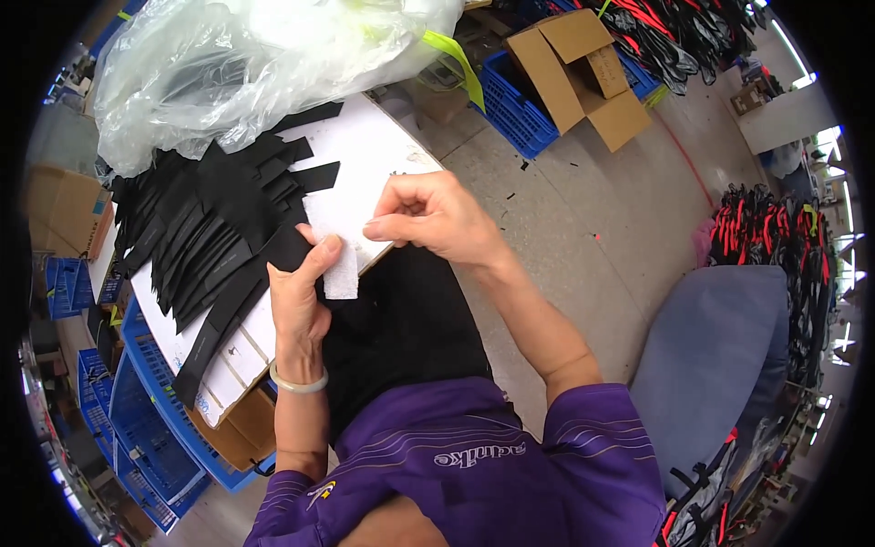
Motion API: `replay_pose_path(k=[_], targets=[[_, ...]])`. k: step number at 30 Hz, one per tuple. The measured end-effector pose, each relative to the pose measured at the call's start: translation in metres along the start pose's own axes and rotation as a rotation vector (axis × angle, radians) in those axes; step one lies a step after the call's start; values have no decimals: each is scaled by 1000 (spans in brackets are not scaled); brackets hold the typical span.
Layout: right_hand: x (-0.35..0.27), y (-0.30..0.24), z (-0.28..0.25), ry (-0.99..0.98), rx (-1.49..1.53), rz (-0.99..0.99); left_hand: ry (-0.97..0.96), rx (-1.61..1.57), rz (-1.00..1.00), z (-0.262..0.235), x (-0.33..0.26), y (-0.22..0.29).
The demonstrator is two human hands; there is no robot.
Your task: The person is folding and preparing black fabric straps by peeling adhesive backing and stacking them.
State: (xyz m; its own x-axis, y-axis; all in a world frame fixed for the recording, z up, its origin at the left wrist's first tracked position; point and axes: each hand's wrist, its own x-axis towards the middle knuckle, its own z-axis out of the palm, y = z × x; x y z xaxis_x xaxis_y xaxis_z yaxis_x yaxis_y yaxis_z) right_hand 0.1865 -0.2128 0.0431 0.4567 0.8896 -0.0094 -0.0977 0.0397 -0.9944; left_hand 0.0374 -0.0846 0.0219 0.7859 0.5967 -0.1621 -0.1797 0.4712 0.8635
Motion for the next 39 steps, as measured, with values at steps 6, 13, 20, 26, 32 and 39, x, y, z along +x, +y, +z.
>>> replay_pose_path(k=[6,13,20,26,32,39], targets=[[-20,2,-36,223,-16,1,-21,-229,-129,3,3,2],[2,3,13,-3,-57,-40,-30,-114,-140,1,2,-10],[-5,17,-8,30,414,-49,138,-160,-3,-13,5,-7],[-1,1,17,-3,-65,-62,100,-307,-96,-6,0,-8],[-3,10,-9,111,63,-119,115,-235,-40,-5,-3,-3],[-22,20,-38,552,-791,-272,120,-70,4,5,-1,-12]])
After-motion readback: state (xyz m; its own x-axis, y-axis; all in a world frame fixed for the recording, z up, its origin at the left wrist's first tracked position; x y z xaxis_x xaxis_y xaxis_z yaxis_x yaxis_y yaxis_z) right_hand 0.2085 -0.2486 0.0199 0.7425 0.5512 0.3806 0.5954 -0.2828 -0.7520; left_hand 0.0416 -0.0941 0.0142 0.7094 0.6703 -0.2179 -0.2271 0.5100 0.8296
